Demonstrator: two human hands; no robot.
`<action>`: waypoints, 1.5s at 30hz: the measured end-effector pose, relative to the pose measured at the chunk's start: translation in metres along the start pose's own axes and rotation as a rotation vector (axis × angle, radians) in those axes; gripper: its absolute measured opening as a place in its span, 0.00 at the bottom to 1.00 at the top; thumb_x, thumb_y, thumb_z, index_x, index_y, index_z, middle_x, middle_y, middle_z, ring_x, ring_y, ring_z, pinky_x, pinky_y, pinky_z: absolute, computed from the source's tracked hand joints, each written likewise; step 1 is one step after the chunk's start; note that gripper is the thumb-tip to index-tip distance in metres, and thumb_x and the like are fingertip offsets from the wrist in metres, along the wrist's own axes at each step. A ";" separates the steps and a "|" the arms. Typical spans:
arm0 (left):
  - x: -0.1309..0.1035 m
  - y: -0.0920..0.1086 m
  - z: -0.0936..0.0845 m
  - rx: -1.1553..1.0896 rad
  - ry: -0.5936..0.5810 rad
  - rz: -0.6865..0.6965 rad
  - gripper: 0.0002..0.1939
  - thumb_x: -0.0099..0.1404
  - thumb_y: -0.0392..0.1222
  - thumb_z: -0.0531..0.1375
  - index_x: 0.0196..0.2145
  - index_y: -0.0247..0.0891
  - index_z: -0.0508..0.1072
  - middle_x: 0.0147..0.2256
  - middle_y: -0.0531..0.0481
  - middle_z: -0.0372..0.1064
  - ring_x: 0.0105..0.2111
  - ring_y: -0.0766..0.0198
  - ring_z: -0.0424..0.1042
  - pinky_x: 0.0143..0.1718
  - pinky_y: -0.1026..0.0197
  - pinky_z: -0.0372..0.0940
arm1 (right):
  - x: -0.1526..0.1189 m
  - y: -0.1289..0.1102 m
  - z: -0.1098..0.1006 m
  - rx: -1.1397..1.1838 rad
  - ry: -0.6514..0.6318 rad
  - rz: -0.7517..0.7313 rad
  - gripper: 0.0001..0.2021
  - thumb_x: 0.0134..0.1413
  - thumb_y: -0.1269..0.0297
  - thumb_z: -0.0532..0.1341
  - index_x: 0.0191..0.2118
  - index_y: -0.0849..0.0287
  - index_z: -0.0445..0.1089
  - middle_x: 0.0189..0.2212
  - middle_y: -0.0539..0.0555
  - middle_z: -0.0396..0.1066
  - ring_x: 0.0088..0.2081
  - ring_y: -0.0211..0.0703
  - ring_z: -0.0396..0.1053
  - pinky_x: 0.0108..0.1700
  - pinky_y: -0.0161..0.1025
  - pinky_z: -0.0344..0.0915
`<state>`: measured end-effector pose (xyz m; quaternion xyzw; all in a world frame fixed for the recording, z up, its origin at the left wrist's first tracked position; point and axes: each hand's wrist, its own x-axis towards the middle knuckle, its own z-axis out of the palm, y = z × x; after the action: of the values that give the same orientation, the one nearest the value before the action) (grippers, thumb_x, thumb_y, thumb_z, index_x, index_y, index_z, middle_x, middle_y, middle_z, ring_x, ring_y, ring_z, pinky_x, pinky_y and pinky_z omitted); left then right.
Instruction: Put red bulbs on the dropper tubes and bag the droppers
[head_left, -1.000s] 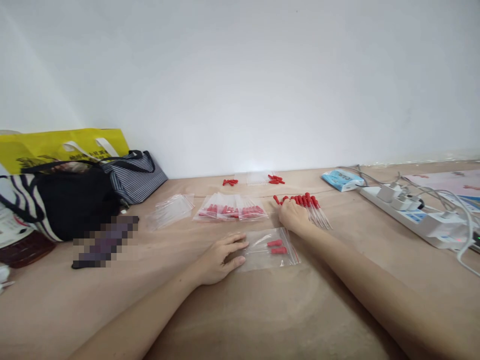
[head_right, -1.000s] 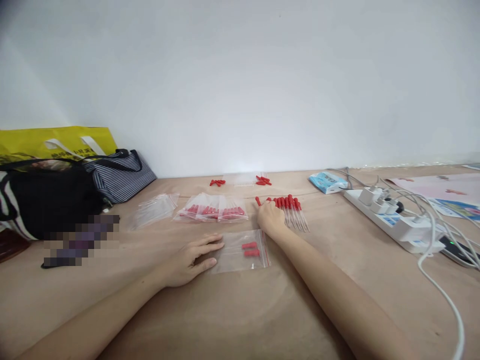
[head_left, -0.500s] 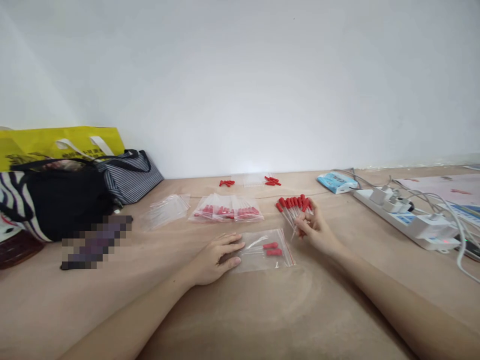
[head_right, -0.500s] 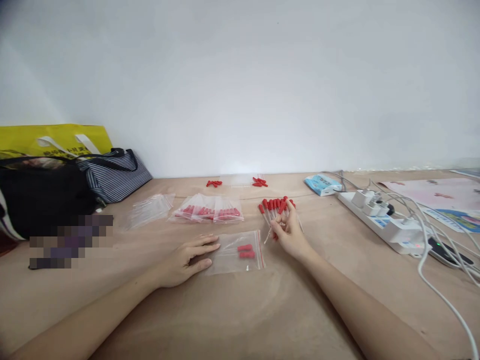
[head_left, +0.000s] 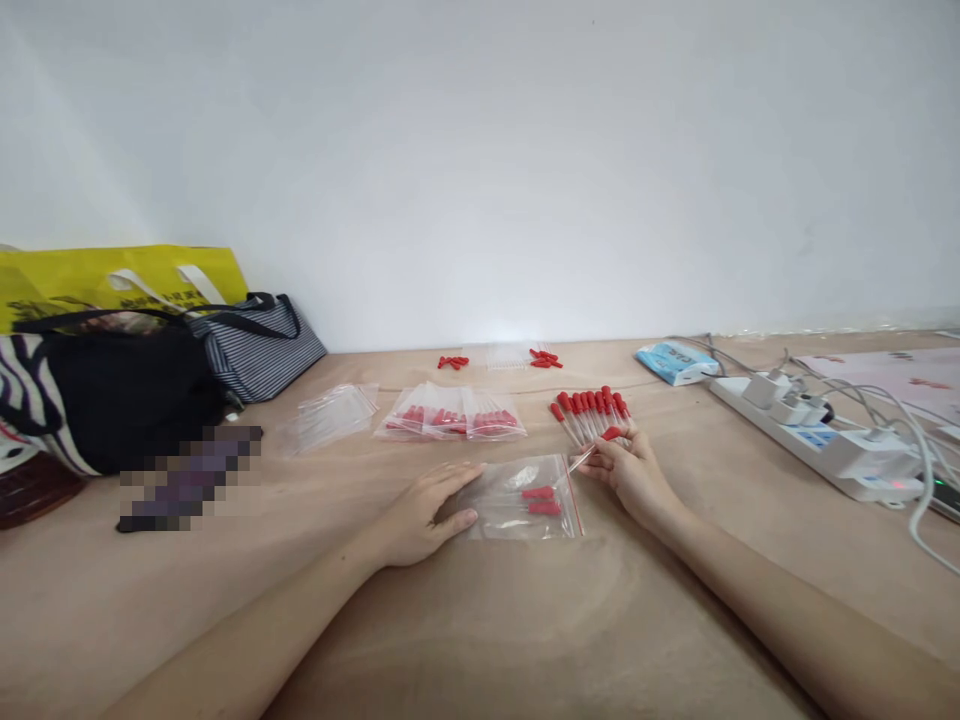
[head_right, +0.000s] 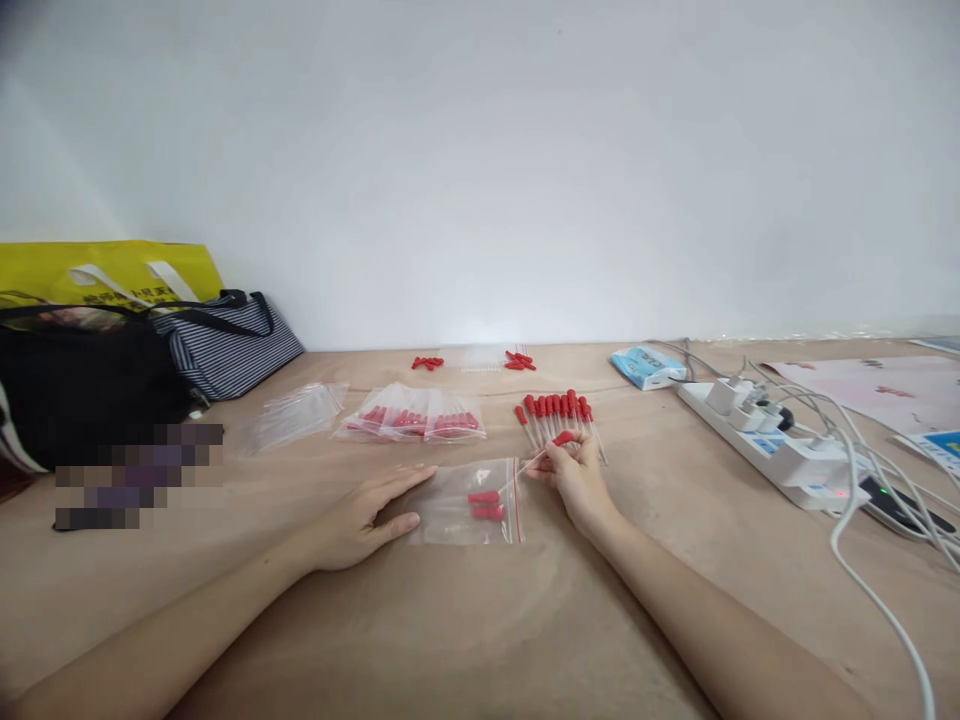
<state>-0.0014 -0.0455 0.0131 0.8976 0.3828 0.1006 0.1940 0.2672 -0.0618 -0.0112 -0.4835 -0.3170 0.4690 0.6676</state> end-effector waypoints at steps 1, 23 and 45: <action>0.000 0.000 0.000 0.000 0.000 -0.001 0.26 0.62 0.50 0.50 0.57 0.43 0.53 0.57 0.50 0.51 0.56 0.58 0.51 0.56 0.53 0.49 | 0.000 0.000 0.000 0.005 0.022 -0.004 0.20 0.38 0.66 0.61 0.35 0.54 0.47 0.21 0.43 0.66 0.24 0.39 0.70 0.28 0.39 0.70; 0.001 0.001 0.000 0.000 0.004 -0.006 0.25 0.61 0.49 0.52 0.56 0.43 0.55 0.57 0.50 0.52 0.56 0.58 0.52 0.56 0.53 0.49 | -0.018 -0.002 0.010 -0.091 -0.053 0.070 0.19 0.35 0.67 0.64 0.31 0.56 0.51 0.19 0.44 0.66 0.24 0.37 0.70 0.26 0.34 0.70; 0.003 -0.002 0.002 0.013 0.007 0.018 0.25 0.62 0.50 0.51 0.55 0.42 0.56 0.56 0.50 0.53 0.56 0.58 0.51 0.56 0.52 0.49 | -0.011 0.009 0.006 -0.567 -0.459 0.035 0.09 0.38 0.60 0.62 0.25 0.62 0.70 0.12 0.44 0.61 0.13 0.28 0.54 0.13 0.27 0.52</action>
<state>-0.0002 -0.0431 0.0110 0.9018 0.3761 0.1030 0.1862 0.2554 -0.0692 -0.0173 -0.5369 -0.5679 0.4700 0.4102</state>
